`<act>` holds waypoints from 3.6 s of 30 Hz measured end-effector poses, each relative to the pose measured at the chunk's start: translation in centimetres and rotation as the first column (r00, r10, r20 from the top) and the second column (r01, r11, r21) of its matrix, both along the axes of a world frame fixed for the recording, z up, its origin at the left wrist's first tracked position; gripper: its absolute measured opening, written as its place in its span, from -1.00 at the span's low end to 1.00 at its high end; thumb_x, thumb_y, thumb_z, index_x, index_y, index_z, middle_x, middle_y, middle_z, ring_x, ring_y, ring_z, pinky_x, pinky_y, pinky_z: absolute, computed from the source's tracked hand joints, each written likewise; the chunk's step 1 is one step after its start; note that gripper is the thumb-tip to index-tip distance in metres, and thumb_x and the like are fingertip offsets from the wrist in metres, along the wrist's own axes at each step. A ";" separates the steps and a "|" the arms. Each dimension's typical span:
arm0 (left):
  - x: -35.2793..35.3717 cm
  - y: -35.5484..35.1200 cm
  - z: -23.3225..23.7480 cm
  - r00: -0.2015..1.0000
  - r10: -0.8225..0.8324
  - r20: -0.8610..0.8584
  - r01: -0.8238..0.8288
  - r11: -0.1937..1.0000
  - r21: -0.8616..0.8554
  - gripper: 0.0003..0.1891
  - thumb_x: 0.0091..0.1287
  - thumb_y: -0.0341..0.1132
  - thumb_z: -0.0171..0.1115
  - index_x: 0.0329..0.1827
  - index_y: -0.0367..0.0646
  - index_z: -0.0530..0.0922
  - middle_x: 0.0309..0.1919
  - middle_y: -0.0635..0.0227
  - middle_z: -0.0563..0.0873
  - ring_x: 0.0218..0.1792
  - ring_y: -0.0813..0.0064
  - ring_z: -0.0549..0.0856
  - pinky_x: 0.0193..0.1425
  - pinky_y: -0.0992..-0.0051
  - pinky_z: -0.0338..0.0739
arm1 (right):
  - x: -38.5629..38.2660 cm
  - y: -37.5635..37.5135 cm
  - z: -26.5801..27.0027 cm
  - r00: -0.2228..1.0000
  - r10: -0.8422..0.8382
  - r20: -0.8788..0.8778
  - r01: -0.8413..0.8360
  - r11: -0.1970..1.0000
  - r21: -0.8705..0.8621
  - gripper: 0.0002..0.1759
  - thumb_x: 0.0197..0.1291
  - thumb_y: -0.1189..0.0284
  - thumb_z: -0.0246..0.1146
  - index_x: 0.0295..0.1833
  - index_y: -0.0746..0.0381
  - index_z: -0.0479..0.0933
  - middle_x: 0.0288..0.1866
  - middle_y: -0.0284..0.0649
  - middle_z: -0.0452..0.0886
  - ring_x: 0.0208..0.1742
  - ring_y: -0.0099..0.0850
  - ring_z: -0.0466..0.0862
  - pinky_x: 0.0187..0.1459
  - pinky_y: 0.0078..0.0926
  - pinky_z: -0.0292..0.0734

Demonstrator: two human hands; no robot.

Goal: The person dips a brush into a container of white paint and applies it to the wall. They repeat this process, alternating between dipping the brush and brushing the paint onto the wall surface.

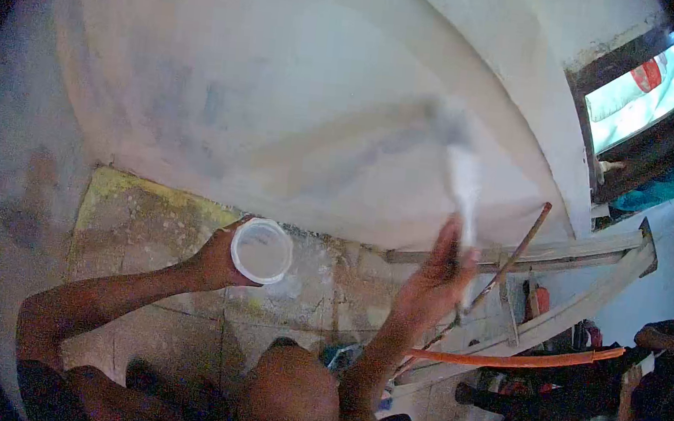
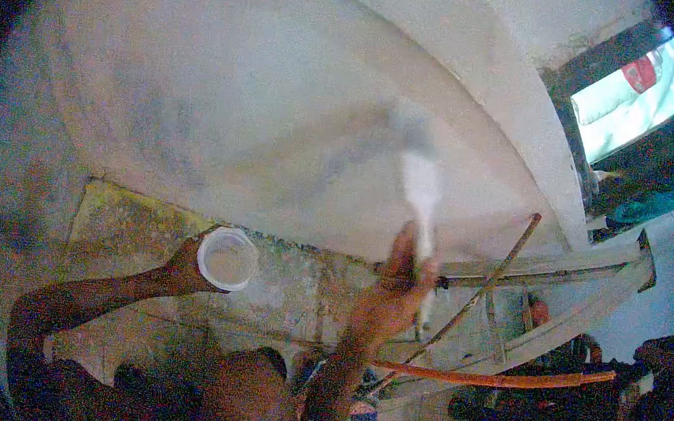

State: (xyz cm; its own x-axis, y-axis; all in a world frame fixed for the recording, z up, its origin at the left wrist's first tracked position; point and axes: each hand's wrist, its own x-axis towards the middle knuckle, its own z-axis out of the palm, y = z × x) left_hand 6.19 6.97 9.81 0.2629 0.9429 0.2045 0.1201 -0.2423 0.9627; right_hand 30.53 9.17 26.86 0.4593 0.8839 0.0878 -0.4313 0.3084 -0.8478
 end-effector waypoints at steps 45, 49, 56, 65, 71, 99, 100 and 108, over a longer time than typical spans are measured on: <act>1.2 2.3 1.1 0.994 0.090 0.063 -0.092 0.995 0.028 -0.17 -0.11 -0.22 0.73 0.24 -0.14 0.44 0.06 0.20 0.71 0.16 0.29 0.69 0.32 0.23 0.55 | 0.9 0.2 -0.1 0.988 0.066 0.137 -0.081 0.991 0.108 -0.38 0.62 0.18 -0.17 0.52 0.45 0.15 0.45 0.23 0.39 0.50 -0.10 0.41 0.55 -0.16 0.28; 1.4 2.2 1.0 0.992 0.084 0.090 -0.085 0.996 0.010 -0.18 -0.11 -0.24 0.73 0.24 -0.16 0.44 0.09 0.23 0.69 0.19 0.30 0.67 0.36 0.23 0.53 | -0.4 -0.6 5.0 0.985 -0.143 0.101 0.102 0.938 0.332 -0.38 0.62 0.16 -0.18 0.50 0.44 0.19 0.42 0.29 0.40 0.51 -0.12 0.41 0.58 -0.20 0.23; 1.7 2.6 1.2 0.996 0.037 0.080 -0.043 0.997 0.072 -0.17 -0.11 -0.22 0.73 0.24 -0.17 0.44 0.08 0.23 0.69 0.17 0.31 0.68 0.34 0.26 0.54 | 4.4 3.5 -22.8 0.885 0.395 -0.247 -0.347 0.913 0.216 -0.29 0.60 0.07 -0.09 0.54 0.44 0.11 0.48 0.18 0.38 0.52 -0.06 0.38 0.57 -0.22 0.21; 1.4 2.5 0.1 0.992 0.102 0.071 -0.105 0.993 0.047 -0.15 -0.12 -0.22 0.74 0.26 -0.14 0.43 0.07 0.23 0.71 0.15 0.32 0.69 0.31 0.25 0.56 | 3.0 2.3 -34.8 0.980 0.196 0.007 -0.181 0.919 -0.351 -0.38 0.60 0.09 -0.06 0.53 0.28 0.17 0.36 0.07 0.51 0.38 -0.06 0.55 0.47 -0.14 0.38; 0.8 2.9 0.4 0.988 0.118 0.096 -0.128 0.987 0.102 -0.15 -0.12 -0.23 0.74 0.26 -0.16 0.43 0.07 0.21 0.70 0.15 0.31 0.70 0.30 0.26 0.57 | 2.0 1.7 -4.2 0.974 0.105 0.201 -0.125 0.989 0.085 -0.37 0.60 0.09 -0.16 0.51 0.34 0.25 0.43 0.17 0.44 0.48 -0.12 0.45 0.58 -0.20 0.18; 0.3 3.9 1.2 0.963 0.269 0.014 -0.267 0.947 0.177 -0.16 -0.11 -0.29 0.74 0.27 -0.22 0.46 0.06 0.21 0.73 0.13 0.36 0.71 0.29 0.30 0.58 | 2.8 -0.9 -25.8 0.962 0.221 0.162 -0.142 0.908 -0.393 -0.48 0.64 0.22 -0.14 0.38 0.45 0.28 0.31 0.15 0.50 0.28 -0.08 0.63 0.38 -0.23 0.56; -0.1 4.0 0.7 0.963 0.268 0.002 -0.265 0.951 0.157 -0.16 -0.11 -0.29 0.74 0.27 -0.22 0.46 0.06 0.21 0.73 0.13 0.36 0.71 0.29 0.30 0.58 | 3.3 -0.6 -26.9 0.882 0.253 0.397 -0.125 0.939 -0.321 -0.47 0.63 0.21 -0.13 0.39 0.44 0.27 0.31 0.15 0.50 0.28 -0.08 0.63 0.40 -0.21 0.54; -2.9 4.2 -1.0 0.929 0.370 -0.009 -0.367 0.923 0.112 -0.22 -0.06 -0.29 0.71 0.25 -0.21 0.47 0.07 0.23 0.72 0.14 0.39 0.70 0.30 0.31 0.57 | 0.7 -0.1 -26.3 0.975 0.141 -0.174 -0.194 0.919 -0.344 -0.47 0.60 0.22 -0.09 0.39 0.45 0.26 0.32 0.15 0.50 0.30 -0.07 0.62 0.42 -0.19 0.53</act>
